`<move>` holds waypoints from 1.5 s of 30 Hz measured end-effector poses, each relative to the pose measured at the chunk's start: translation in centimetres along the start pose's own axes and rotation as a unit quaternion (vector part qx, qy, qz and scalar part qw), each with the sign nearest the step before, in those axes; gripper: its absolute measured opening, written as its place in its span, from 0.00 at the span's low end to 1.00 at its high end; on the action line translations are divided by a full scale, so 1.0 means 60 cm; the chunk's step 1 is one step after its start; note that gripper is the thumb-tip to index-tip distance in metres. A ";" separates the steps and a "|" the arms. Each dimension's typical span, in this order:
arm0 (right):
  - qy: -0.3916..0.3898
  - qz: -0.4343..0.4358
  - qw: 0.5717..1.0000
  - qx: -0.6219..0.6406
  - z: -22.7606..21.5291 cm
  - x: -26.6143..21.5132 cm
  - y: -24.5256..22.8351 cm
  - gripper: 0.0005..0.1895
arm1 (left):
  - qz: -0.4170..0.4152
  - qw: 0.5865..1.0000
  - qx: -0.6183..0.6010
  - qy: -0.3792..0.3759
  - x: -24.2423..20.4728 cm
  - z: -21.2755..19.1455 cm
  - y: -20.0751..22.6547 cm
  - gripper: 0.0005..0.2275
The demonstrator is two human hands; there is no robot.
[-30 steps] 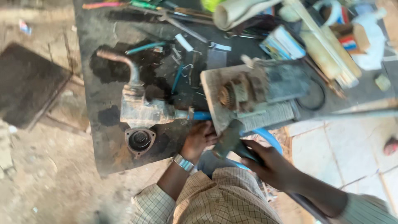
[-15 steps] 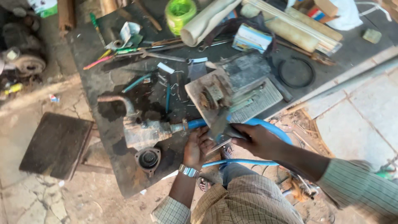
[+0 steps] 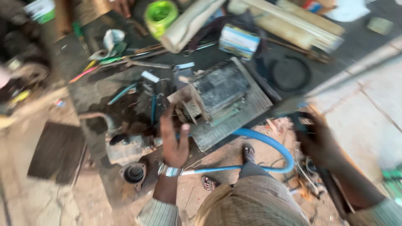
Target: The person disassembles a small motor or gearbox, removes a gear, and then uses a wrench to tighten a fitting on a pipe connected to a larger metal component. The person also handles a rolled sheet of material.
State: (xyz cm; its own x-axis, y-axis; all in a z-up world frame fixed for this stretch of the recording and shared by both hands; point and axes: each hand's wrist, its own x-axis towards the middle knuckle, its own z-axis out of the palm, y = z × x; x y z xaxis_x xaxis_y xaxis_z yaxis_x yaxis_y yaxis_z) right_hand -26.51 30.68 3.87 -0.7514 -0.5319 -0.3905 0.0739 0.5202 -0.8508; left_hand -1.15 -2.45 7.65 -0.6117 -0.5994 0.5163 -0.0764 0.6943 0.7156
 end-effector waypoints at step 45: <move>0.004 -0.267 0.948 -0.172 -0.055 0.292 -0.087 0.08 | -0.339 0.925 0.025 0.168 0.017 -0.056 0.009 0.04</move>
State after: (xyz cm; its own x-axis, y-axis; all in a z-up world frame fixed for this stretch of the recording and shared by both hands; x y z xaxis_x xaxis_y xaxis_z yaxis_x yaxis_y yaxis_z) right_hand -42.23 20.86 2.65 -0.6260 -0.7769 0.0675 -0.5361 0.3660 -0.7607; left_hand 0.83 -4.03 10.14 -0.1316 -0.9881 0.0798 -0.3937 0.1259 0.9106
